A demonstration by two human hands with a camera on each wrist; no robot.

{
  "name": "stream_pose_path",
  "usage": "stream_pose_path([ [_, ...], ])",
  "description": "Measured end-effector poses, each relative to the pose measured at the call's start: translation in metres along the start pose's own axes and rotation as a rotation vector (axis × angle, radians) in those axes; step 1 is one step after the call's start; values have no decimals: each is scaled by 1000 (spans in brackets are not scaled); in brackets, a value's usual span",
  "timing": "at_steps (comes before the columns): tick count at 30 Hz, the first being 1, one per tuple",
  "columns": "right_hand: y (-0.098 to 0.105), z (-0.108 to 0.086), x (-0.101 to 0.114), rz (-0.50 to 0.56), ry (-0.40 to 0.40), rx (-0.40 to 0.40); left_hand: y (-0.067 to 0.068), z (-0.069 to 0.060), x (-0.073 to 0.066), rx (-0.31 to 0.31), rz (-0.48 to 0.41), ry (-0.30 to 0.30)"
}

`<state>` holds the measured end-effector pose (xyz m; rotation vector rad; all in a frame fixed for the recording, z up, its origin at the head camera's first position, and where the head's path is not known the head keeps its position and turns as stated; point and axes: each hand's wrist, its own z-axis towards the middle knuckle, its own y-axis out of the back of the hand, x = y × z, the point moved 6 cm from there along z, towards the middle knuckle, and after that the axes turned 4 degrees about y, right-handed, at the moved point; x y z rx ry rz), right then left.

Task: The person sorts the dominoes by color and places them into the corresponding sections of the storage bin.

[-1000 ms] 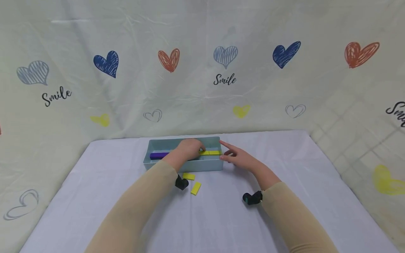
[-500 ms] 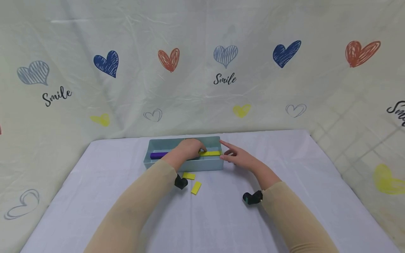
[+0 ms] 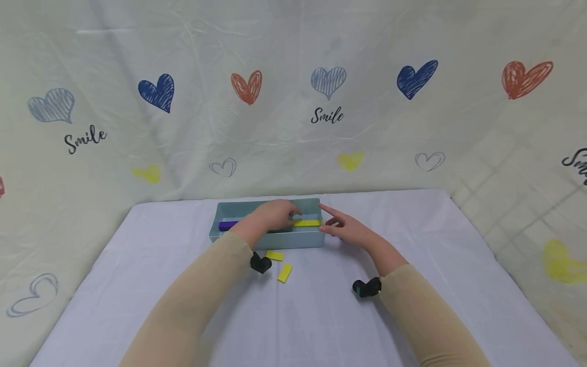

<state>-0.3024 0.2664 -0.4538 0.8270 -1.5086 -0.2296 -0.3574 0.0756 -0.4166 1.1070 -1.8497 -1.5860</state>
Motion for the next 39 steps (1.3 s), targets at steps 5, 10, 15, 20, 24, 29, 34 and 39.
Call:
stream_pose_path([
  [5, 0, 2, -3, 0, 3, 4, 10, -8, 3, -35, -88, -7],
  [10, -1, 3, -3, -6, 9, 10, 18, -19, 4, -61, -145, -8],
  [15, 0, 2, 0, -10, 2, 7, 25, -32, 4, -90, -165, -33],
  [20, 0, 1, 1, -7, 12, 5, 30, -50, 4, -135, -192, -99],
  [24, 0, 2, 2, -10, 22, 10, 31, -70, 9, -160, -209, -124],
  [29, 0, 2, 2, -18, 15, 4, 30, -96, 18, -173, -198, -130],
  [34, 0, 1, 2, -26, 13, 7, 22, -118, 25, -166, -145, -160],
  [39, 0, 1, 2, -35, 19, 6, 14, -134, 27, -169, -176, -184],
])
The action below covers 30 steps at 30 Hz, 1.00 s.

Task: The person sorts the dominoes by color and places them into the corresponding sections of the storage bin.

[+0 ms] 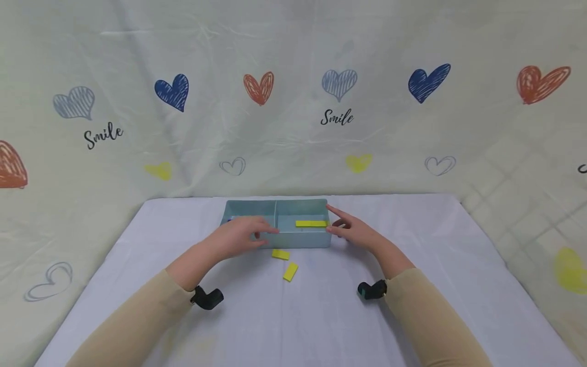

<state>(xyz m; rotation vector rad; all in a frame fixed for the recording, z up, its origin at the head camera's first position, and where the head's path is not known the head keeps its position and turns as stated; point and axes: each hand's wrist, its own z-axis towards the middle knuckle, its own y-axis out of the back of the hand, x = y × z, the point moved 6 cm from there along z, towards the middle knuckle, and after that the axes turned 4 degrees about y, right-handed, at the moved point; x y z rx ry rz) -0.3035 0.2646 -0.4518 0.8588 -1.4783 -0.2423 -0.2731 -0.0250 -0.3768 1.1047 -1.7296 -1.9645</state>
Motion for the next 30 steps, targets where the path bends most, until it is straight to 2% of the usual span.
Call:
stream_pose_path([
  [5, 0, 0, -2, 3, -2, -1, -10, -6, -4, 16, 16, 5],
  [11, 0, -1, -1, 1, -7, 0, -31, -5, -5, 35, 59, -26],
  [18, 1, -1, 1, 1, -5, -3, -52, -2, 4, 80, 59, 63],
  [22, 1, -1, 0, 8, -1, -2, -60, -1, 4, 106, 74, 88],
  [30, 1, -1, -3, 5, -5, -3, -66, 1, 1, 79, 127, 37],
])
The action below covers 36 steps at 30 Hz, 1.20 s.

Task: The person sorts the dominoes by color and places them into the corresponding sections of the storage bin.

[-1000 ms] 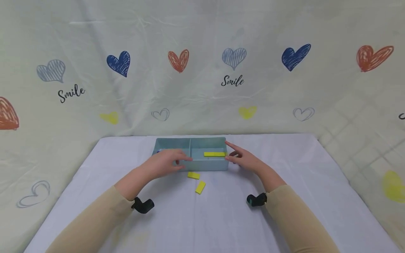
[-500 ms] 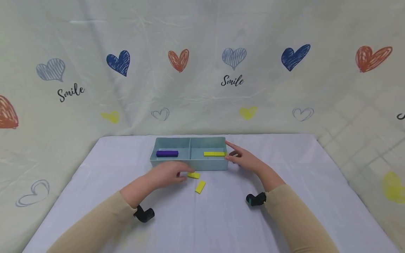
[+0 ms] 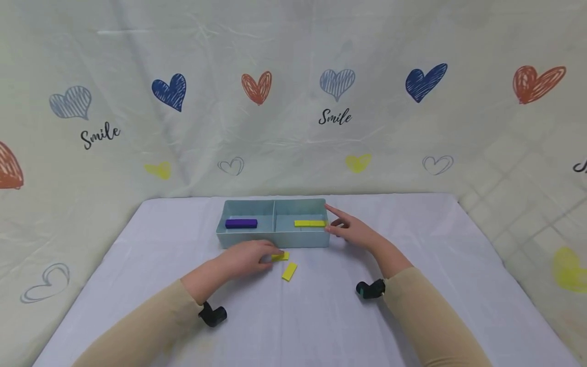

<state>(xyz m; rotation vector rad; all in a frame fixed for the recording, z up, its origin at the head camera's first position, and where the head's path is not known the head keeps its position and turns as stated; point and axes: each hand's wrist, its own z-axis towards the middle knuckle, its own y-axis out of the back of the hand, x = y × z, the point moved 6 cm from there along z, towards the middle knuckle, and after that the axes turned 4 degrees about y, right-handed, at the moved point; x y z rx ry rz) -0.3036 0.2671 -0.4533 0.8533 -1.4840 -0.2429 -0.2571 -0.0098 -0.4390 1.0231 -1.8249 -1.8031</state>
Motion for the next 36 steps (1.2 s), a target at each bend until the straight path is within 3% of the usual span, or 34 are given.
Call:
stream_pose_path([
  [6, -1, 0, 1, 5, 0, 2, 0, -2, -3, -8, -1, -21],
  [15, 1, 0, -1, 25, -4, 0, -5, 3, -3, 0, 7, 54],
  [36, 1, 2, -2, 1, 9, -6, 0, 0, -6, -36, 1, 79],
])
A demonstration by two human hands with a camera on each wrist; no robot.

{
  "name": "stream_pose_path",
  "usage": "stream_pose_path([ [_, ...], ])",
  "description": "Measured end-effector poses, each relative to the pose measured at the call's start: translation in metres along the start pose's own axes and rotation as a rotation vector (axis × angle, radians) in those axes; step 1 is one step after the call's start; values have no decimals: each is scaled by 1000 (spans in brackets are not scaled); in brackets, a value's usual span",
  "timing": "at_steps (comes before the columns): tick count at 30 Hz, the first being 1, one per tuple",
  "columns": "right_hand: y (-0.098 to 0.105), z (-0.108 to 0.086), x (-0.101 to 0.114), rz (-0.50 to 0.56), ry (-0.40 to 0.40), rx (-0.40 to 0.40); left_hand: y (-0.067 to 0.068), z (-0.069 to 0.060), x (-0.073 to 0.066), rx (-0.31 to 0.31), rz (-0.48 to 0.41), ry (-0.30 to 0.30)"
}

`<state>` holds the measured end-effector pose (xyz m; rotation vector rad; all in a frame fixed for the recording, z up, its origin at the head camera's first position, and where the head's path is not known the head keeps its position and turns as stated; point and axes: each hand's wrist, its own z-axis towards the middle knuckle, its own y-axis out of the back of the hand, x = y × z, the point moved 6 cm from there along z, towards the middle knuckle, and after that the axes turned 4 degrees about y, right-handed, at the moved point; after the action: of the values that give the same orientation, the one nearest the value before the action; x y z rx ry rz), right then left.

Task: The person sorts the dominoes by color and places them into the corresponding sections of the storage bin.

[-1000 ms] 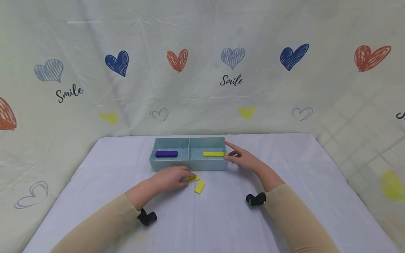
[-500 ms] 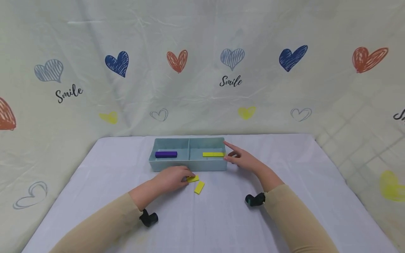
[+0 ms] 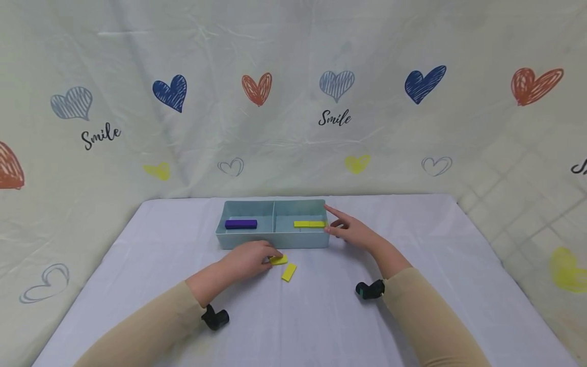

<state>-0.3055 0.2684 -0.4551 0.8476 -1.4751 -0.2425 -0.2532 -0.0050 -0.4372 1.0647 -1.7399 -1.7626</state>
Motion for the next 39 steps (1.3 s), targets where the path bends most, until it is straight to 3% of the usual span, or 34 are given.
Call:
stream_pose_path([
  [7, -1, 0, 0, -1, 0, 4, 6, -5, 5, -72, -51, -40],
  [14, -1, 0, 4, -3, -4, 1, 19, -7, 9, -74, -94, 12],
  [24, -1, 0, 1, -2, -10, 2, 49, -6, 2, -151, -154, 19],
  [32, -2, 0, 0, 2, -12, 4, 61, 11, 1, -151, -180, 33],
  [39, -2, 0, -1, 10, -20, 9, 65, 41, -6, -113, -186, 19],
])
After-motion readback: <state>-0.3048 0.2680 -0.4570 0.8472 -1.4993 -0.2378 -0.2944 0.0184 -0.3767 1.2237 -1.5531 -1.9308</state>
